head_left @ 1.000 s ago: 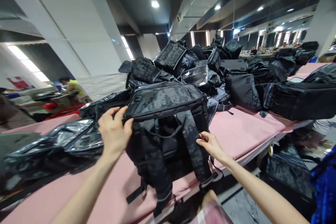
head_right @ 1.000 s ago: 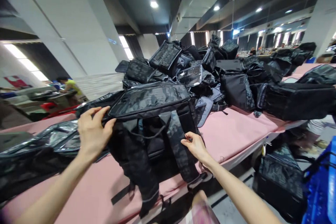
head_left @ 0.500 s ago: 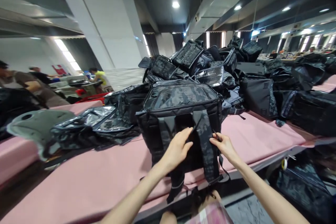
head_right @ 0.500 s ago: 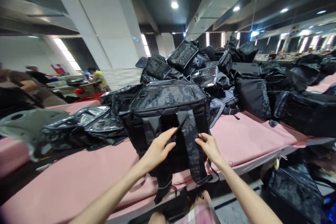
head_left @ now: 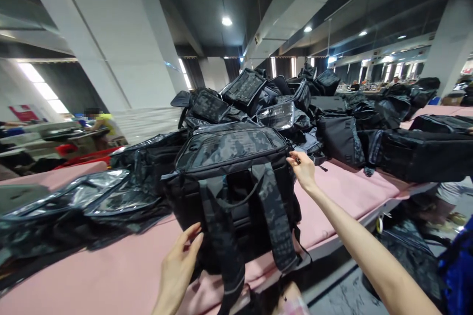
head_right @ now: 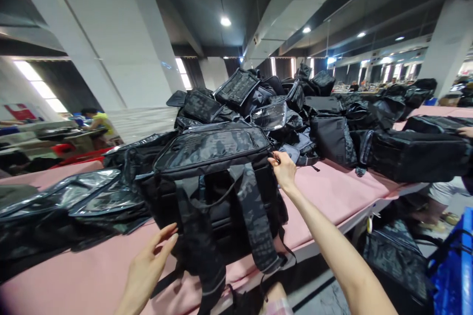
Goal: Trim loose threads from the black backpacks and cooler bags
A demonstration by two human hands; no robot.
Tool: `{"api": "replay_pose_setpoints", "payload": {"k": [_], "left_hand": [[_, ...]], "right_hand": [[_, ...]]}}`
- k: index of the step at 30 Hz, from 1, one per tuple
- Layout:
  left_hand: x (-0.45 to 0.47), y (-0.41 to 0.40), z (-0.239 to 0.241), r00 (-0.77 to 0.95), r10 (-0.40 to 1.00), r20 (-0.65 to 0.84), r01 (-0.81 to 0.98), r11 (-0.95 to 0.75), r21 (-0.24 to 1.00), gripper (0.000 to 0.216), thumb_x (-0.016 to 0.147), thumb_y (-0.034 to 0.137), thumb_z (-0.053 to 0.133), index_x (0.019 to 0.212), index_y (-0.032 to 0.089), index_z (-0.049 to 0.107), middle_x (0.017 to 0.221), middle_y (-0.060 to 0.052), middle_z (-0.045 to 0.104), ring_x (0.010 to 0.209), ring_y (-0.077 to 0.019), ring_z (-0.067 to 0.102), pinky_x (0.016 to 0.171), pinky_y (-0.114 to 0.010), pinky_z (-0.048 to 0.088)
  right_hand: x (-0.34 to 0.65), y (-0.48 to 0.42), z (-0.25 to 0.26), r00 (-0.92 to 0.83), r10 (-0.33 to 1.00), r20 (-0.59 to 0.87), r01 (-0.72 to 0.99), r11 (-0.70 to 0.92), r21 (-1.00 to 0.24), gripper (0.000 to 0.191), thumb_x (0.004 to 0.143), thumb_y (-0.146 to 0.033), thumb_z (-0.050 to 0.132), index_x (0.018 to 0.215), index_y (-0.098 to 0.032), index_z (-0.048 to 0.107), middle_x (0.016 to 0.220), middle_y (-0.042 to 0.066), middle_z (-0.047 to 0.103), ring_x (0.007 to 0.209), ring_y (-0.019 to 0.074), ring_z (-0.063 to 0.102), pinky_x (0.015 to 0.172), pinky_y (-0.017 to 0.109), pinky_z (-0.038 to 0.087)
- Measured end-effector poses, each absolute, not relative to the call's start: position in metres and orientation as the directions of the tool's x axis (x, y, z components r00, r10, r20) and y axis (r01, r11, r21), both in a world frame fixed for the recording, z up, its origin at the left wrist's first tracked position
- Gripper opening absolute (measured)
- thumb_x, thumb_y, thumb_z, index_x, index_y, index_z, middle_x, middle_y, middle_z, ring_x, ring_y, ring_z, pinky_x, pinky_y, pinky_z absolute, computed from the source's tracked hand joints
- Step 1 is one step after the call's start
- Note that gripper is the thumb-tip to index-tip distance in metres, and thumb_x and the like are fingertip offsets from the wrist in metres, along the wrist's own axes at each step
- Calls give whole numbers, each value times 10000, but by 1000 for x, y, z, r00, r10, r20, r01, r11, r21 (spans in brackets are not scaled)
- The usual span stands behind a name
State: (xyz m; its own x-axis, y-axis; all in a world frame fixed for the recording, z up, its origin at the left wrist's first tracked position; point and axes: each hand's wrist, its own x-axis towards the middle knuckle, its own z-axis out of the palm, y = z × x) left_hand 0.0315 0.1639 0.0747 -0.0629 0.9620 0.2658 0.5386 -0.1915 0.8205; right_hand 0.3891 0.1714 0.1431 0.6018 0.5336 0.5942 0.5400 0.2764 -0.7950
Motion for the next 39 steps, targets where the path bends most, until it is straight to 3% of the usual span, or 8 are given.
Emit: {"api": "replay_pose_setpoints", "payload": {"k": [6, 9, 12, 14, 17, 21, 29, 39], "left_hand": [[11, 166, 54, -275, 926, 259, 569, -60, 820, 715, 662, 621, 439, 1201, 154, 490, 1262, -127, 498, 1056, -317, 529, 914, -452, 430], [2, 168, 41, -270, 956, 118, 545, 51, 837, 748, 663, 637, 423, 1229, 149, 461, 1264, -135, 499, 972, -323, 571, 876, -476, 453], [9, 165, 49, -287, 923, 256, 559, -56, 827, 687, 718, 613, 404, 1248, 178, 436, 1282, -120, 482, 1035, -328, 539, 895, -483, 439], [26, 161, 70, -236, 809, 538, 652, -279, 705, 536, 766, 548, 427, 1180, 214, 494, 1241, -96, 508, 1091, -315, 501, 933, -477, 406], [73, 159, 121, 164, 478, 863, 661, -702, 264, 199, 804, 376, 510, 929, 267, 620, 948, -44, 633, 953, -245, 558, 873, -418, 421], [167, 171, 188, 549, 204, 810, 548, -820, -165, 151, 835, 250, 527, 914, 286, 651, 869, -16, 671, 859, -201, 565, 802, -399, 355], [264, 218, 202, 782, 202, 590, 543, -685, -486, 141, 824, 143, 510, 752, 165, 629, 793, -64, 609, 791, -223, 510, 670, -356, 345], [279, 220, 197, 832, 233, 503, 525, -624, -579, 237, 768, -10, 416, 697, 119, 603, 741, -102, 555, 752, -228, 504, 576, -328, 350]], "right_hand": [[404, 182, 118, 709, 457, 538, 498, 216, -840, 365, 808, -355, 366, 940, -132, 623, 937, 104, 651, 850, 203, 583, 786, 330, 423], [403, 170, 103, 687, 477, 548, 507, 224, -832, 329, 792, -375, 426, 915, -152, 634, 921, 84, 657, 807, 189, 587, 738, 297, 434], [398, 164, 107, 648, 496, 579, 540, 237, -808, 283, 750, -398, 539, 915, -195, 646, 932, 53, 654, 840, 191, 580, 758, 294, 420], [397, 166, 115, 632, 507, 586, 549, 240, -801, 283, 729, -407, 583, 916, -205, 649, 923, 45, 652, 855, 199, 579, 783, 309, 415], [401, 173, 123, 609, 539, 582, 538, 259, -803, 325, 714, -413, 608, 959, -202, 641, 968, 47, 652, 899, 203, 582, 814, 323, 427], [407, 182, 124, 554, 609, 568, 504, 297, -811, 340, 707, -392, 614, 990, -204, 634, 1024, 43, 659, 947, 199, 592, 865, 338, 439], [418, 181, 120, 504, 674, 541, 459, 322, -828, 240, 723, -320, 573, 903, -189, 662, 932, 45, 687, 850, 193, 626, 800, 324, 471], [430, 180, 125, 445, 703, 555, 504, 316, -804, 221, 779, -329, 492, 753, -206, 674, 751, 5, 683, 712, 177, 611, 659, 276, 449]]}}
